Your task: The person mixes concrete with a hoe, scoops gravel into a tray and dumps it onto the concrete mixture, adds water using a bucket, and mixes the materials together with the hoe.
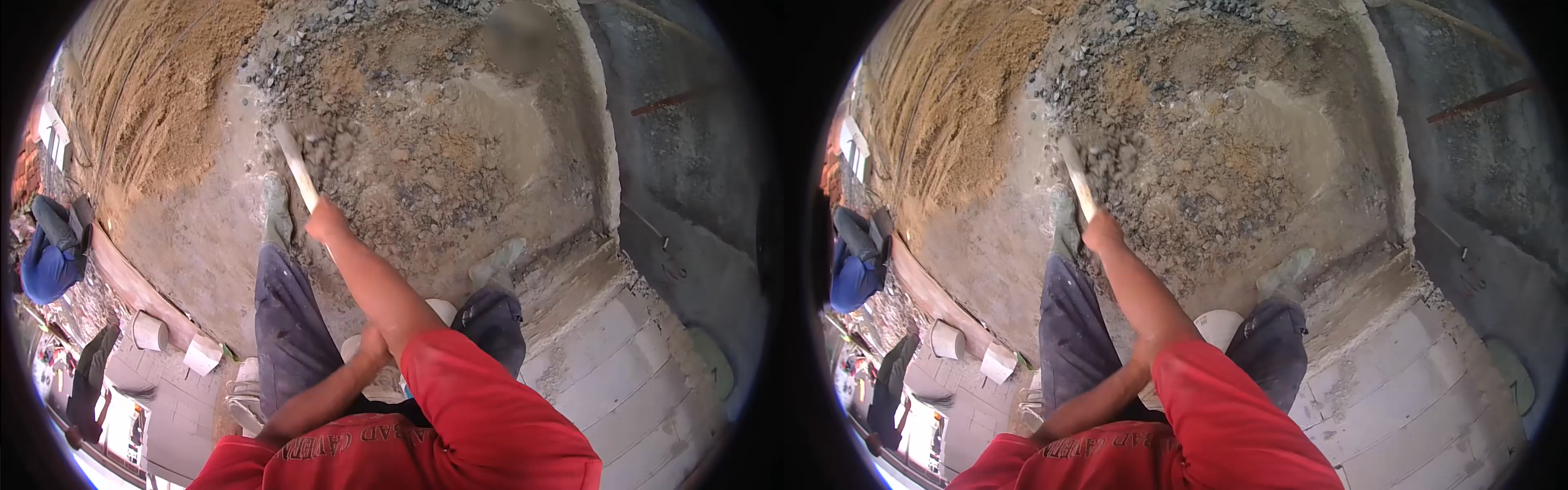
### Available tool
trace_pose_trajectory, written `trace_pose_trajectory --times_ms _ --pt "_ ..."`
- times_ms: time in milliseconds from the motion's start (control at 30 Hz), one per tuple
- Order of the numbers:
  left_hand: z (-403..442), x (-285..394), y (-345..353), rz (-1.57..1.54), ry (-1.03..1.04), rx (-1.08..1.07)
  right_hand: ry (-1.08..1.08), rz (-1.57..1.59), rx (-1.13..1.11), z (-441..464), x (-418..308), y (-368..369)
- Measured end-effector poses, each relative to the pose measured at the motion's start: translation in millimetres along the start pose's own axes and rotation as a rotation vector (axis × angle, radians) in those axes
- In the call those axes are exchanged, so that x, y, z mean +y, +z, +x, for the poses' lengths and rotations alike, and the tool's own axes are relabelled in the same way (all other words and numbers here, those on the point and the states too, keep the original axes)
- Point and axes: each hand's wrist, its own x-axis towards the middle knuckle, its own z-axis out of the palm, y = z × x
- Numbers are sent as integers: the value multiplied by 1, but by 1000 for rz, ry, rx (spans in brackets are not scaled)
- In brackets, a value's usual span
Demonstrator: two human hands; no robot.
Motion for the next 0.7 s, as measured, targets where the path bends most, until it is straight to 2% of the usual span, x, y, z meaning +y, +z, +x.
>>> trace_pose_trajectory --times_ms 33,67,133,200,267,333,367,433,467,533,567,600,633,700 --pt "-21 -18 5 -216 -111 23 32 40 -6 -26 20 -1" --pt "-31 -42 -13 -10 -92 11 18 -18 96 -24 66 30" --pt "-58 -91 -54 326 -148 -12 147 141 13 -75 104 11" --pt "-94 -116 -51 556 -245 -5 263 336 -31 -121 141 -17" --pt "-139 -122 -9 772 -311 44 340 505 -35 -181 147 -74" --pt "-151 -127 17 821 -361 8 322 610 48 -206 171 -113" --pt "-154 -132 24 846 -401 6 280 638 157 -222 165 -151" --pt "-107 -120 54 1334 -173 -163 217 705 350 -199 196 -207" --pt "-81 -104 97 1420 -111 -181 189 756 485 -173 216 -239" --pt "25 -101 140 1671 79 -274 109 784 593 -118 243 -327" --pt "77 -101 166 1701 283 -295 60 783 652 -88 259 -367" --pt "109 -97 206 1693 592 -315 6 854 728 -68 261 -402" --pt "140 -89 238 1638 544 -373 -19 916 849 -27 281 -428" --pt "185 -82 269 1659 596 -396 73 885 826 23 307 -449"
